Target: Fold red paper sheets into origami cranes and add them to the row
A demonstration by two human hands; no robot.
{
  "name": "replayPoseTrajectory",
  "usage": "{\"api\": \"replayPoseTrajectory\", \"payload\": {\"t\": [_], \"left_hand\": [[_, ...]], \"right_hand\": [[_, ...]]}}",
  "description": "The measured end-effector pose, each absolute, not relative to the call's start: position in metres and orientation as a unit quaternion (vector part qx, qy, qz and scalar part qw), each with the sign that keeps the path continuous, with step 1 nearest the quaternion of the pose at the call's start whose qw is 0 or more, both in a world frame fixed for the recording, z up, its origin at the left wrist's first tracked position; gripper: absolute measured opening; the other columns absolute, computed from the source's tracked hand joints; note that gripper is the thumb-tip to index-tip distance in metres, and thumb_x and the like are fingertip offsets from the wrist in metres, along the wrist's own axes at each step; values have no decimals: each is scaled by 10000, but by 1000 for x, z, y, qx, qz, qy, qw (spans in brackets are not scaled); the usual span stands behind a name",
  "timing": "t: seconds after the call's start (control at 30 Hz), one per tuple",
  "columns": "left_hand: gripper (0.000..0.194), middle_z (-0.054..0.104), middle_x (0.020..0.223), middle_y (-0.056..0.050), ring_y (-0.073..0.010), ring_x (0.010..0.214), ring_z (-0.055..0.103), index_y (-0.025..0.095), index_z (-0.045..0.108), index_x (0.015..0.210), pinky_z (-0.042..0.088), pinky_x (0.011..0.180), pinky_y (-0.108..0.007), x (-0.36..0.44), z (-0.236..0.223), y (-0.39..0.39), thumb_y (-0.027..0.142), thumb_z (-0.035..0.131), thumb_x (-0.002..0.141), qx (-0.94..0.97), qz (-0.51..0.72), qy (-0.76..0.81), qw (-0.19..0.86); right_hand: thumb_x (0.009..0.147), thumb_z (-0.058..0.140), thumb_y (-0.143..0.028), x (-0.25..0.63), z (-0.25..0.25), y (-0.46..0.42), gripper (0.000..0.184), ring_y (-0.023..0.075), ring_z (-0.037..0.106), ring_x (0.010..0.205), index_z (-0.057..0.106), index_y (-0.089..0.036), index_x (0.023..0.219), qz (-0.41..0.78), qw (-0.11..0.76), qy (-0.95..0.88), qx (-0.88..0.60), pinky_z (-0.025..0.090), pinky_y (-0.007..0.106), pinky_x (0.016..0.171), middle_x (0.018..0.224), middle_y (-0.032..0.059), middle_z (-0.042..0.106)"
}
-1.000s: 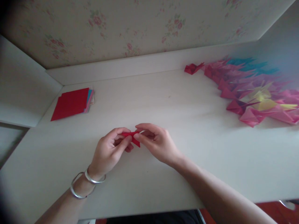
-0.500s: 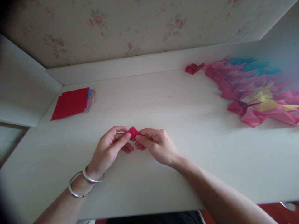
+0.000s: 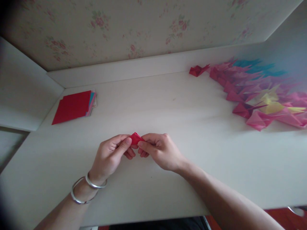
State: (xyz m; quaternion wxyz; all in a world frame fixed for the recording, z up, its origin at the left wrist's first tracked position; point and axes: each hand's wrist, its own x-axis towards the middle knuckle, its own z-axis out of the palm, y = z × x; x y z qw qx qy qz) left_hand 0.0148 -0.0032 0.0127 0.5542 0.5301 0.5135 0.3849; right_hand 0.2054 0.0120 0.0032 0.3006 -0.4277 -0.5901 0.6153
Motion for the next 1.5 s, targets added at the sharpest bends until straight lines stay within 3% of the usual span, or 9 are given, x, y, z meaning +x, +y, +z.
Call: {"api": "replayPoseTrajectory", "payload": {"t": [0.13,0.37,0.57,0.8,1.0,1.17,1.37,1.5], "left_hand": [[236,733,731,-20,-127,582,670,167,703,992,559,546,-224,15,13,-4,366,580,958,558,381,520,523],[269,718,903,-29,-123,606,674,220,645,1153,577,556,-241,18,10,-5,391,539,975,548,413,518,511],[327,715,1019,-52,-108,614,661,228,621,1256,588,572,-246,18,11,-5,378,529,980,542,421,507,522],[400,721,1082,-75,-126,665,675,222,560,1343,597,610,-265,18,13,-6,356,561,966,522,433,501,538],[192,734,896,-30,-133,625,689,208,576,1100,577,583,-250,17,13,-8,342,568,963,553,445,518,477],[127,720,802,-13,-131,616,697,213,576,1025,544,563,-215,17,10,-9,320,579,957,618,400,535,415],[151,749,874,-30,-135,640,710,219,618,1089,559,594,-218,16,7,-9,278,578,956,665,384,517,378],[157,740,1012,-63,-177,875,714,218,681,1073,572,795,-278,15,8,-4,214,607,935,717,385,499,298]], "right_hand": [[951,583,-402,203,3,12,277,156,650,716,690,-165,855,611,318,-585,-428,514,279,664,760,38,694],[908,644,-457,203,4,14,363,169,684,741,633,-195,1159,622,374,-535,-433,544,298,673,911,68,746],[964,558,-452,203,3,13,316,158,703,754,649,-217,1156,604,408,-536,-426,567,305,707,980,60,728],[936,614,-393,203,-2,12,256,173,703,780,640,-239,1139,589,426,-539,-426,569,321,707,948,42,720],[928,618,-308,203,-3,12,156,177,704,800,619,-231,1063,593,427,-540,-417,563,327,712,955,36,701],[920,643,-317,202,-6,10,135,172,695,814,618,-218,1007,582,443,-543,-412,552,298,685,934,36,702],[922,646,-326,201,-3,10,154,178,699,829,681,-206,1012,563,427,-571,-418,570,304,707,979,61,730],[923,646,-332,201,-2,12,166,180,691,847,724,-204,993,532,421,-597,-427,564,296,729,969,63,742]]}}
